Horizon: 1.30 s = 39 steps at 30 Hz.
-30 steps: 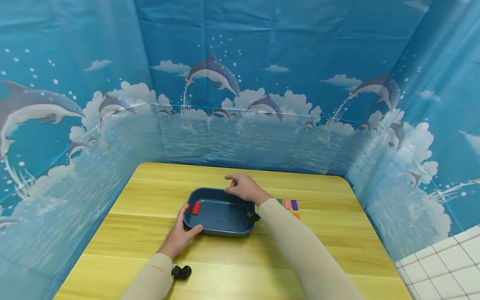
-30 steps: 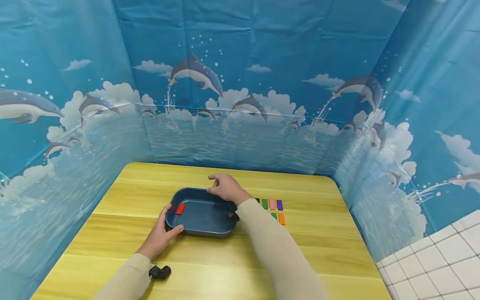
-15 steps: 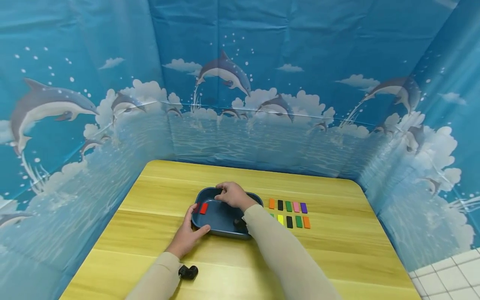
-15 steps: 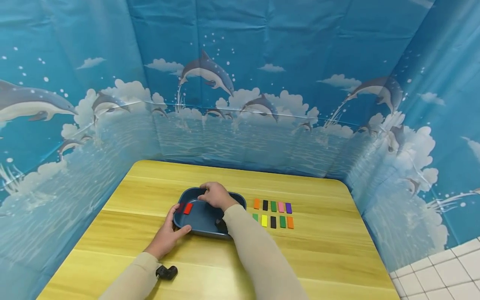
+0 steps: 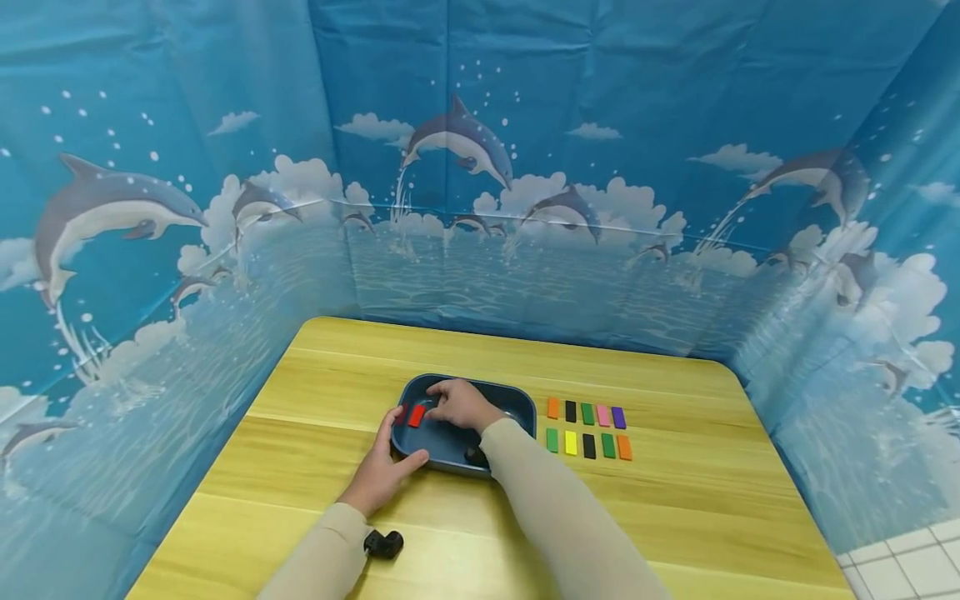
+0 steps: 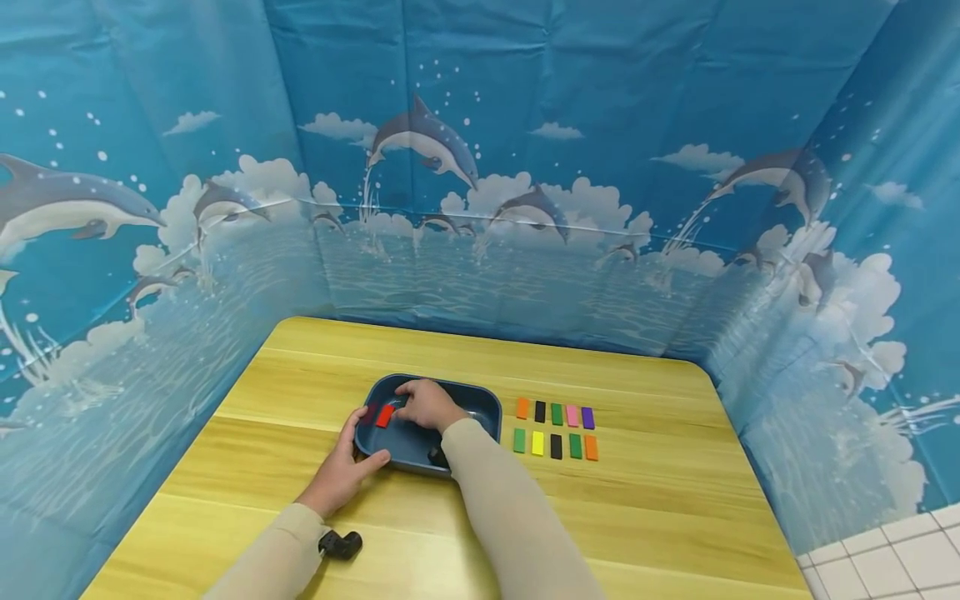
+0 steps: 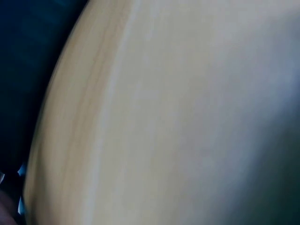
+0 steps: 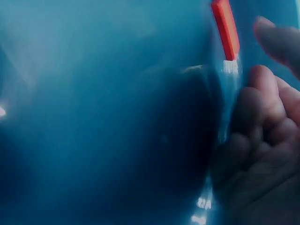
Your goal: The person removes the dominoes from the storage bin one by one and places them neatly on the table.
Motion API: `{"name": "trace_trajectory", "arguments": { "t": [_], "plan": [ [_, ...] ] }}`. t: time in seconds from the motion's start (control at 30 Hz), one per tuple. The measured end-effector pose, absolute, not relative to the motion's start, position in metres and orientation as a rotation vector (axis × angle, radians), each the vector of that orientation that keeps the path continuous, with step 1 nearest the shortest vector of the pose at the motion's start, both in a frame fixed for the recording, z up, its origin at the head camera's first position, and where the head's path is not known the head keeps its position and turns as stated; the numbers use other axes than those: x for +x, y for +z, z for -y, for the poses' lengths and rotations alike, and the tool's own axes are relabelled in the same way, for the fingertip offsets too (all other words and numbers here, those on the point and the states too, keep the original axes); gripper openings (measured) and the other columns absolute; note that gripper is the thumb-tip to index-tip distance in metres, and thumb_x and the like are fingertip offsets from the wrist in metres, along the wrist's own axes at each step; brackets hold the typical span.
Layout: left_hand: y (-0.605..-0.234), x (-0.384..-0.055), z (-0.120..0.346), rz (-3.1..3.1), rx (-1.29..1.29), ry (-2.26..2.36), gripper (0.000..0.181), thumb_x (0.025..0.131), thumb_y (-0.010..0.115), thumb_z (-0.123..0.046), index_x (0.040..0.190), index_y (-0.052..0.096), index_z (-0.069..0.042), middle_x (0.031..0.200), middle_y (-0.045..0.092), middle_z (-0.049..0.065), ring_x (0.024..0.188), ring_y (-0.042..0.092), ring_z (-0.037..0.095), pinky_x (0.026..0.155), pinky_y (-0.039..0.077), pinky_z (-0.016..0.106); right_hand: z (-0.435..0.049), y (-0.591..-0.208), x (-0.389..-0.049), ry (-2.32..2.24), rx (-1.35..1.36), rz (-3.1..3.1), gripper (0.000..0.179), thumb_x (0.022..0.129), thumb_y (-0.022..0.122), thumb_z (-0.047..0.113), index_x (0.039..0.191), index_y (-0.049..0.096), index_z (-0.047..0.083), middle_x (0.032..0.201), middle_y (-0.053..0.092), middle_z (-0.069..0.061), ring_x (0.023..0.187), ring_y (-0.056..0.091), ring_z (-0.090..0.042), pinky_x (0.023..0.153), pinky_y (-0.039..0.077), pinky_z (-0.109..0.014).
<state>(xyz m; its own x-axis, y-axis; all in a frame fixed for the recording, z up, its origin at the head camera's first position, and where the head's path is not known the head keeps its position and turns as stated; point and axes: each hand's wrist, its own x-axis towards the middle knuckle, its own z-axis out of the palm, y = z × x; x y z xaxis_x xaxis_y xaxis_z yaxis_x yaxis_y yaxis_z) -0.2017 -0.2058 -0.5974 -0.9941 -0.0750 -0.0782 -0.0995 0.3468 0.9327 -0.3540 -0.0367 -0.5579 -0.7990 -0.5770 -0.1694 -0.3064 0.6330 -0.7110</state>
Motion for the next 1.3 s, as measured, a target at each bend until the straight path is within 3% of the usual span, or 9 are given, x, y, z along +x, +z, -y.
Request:
{"name": "trace_trajectory", "arguments": {
  "t": [0.33,0.67,1.07,1.3],
  "plan": [
    [-0.592,-0.199,0.202,-2.553,-0.159,1.761,0.092,0.099,0.074,-0.041,0.168,0.013,-0.035,0.177,0.013,0.015,0.162,0.019,0.041,0.127,0.023,0.067,0.048,-0.563,-0.35,-0.803,-0.748,-2.476,0.059,0.085,0.09,0.032,0.136,0.068,0.014,0.077,0.066,0.002,0.065,0.057,-0.012,0.062,0.047,-0.025],
    [-0.591,-0.197,0.202,-2.556,-0.167,1.752,0.091,0.099,0.074,-0.043,0.168,0.014,-0.037,0.177,0.015,0.015,0.161,0.023,0.043,0.125,0.026,0.069,0.057,-0.564,-0.348,-0.671,-0.79,-2.553,0.049,0.083,0.092,0.035,0.126,0.073,0.02,0.103,0.07,0.007,0.081,0.058,-0.012,0.078,0.052,-0.026],
    [-0.591,-0.198,0.201,-2.574,-0.164,1.737,0.091,0.099,0.073,-0.041,0.168,0.014,-0.035,0.176,0.016,0.015,0.161,0.022,0.043,0.125,0.025,0.069,0.058,-0.569,-0.35,-0.655,-0.805,-2.551,0.045,0.082,0.091,0.037,0.12,0.071,0.023,0.1,0.069,0.009,0.083,0.06,-0.012,0.079,0.053,-0.026],
    [-0.591,-0.198,0.2,-2.573,-0.156,1.743,0.09,0.1,0.073,-0.04,0.168,0.015,-0.033,0.177,0.013,0.016,0.161,0.022,0.044,0.125,0.025,0.069,0.058,-0.568,-0.351,-0.615,-0.813,-2.555,0.037,0.087,0.086,0.033,0.118,0.071,0.022,0.092,0.067,0.009,0.077,0.059,-0.013,0.073,0.05,-0.027]
  ]
}}
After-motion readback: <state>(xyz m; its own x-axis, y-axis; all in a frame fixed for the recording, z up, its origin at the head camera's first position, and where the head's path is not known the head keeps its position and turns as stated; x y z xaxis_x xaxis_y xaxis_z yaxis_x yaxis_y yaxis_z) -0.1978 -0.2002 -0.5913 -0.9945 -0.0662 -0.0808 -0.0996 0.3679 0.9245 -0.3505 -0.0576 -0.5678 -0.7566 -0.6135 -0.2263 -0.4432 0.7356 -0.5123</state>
